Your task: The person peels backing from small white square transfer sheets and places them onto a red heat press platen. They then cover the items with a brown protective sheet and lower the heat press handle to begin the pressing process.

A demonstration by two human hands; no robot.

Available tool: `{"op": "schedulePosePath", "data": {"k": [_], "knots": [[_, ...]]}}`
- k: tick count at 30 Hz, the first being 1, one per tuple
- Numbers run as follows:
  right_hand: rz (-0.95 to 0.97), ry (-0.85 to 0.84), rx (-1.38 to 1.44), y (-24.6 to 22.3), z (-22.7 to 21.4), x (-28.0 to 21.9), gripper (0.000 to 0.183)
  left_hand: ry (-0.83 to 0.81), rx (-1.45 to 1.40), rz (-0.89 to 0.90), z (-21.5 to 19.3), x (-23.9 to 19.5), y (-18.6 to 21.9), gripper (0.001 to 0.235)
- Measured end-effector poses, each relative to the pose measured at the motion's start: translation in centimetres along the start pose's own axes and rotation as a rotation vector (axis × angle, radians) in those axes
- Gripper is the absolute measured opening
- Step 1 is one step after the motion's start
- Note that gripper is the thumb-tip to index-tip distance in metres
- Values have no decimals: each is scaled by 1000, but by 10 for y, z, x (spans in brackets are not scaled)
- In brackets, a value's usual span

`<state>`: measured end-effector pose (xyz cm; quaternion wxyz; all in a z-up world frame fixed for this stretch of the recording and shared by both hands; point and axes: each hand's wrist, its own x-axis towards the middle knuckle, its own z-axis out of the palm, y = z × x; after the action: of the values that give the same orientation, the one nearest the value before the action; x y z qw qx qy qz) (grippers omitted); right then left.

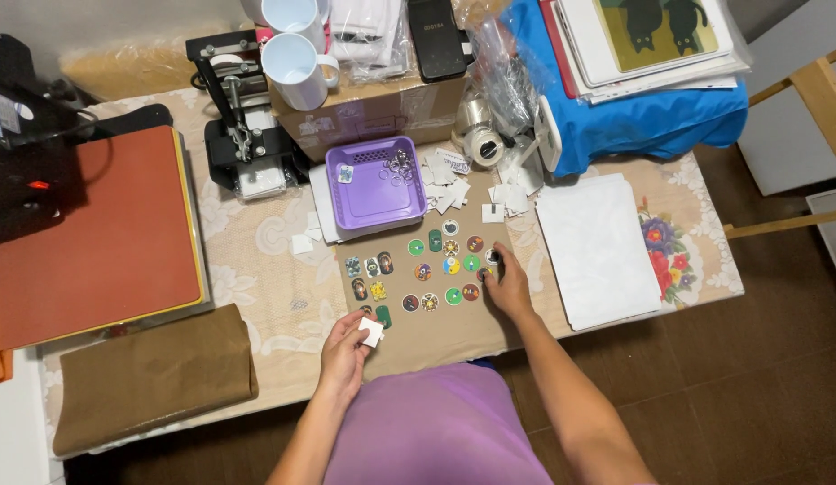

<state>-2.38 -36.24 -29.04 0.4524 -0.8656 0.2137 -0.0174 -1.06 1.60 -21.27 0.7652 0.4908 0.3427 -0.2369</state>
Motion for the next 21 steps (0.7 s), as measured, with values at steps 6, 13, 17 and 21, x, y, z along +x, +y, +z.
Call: {"op": "schedulePosePath", "data": {"k": [6, 13, 17, 21], "knots": [[21, 156, 41, -10, 18, -27, 64, -178, 113, 39, 33, 1, -9, 53], [281, -350, 762, -82, 49, -76, 67, -391, 452, 145, 88, -11, 0, 52], [293, -195, 695, -87, 58, -71, 62, -487, 635, 201, 90, -5, -4, 61], [314, -41, 738, -95, 49, -38, 55, -482, 664, 109, 87, -35, 22, 72]]}}
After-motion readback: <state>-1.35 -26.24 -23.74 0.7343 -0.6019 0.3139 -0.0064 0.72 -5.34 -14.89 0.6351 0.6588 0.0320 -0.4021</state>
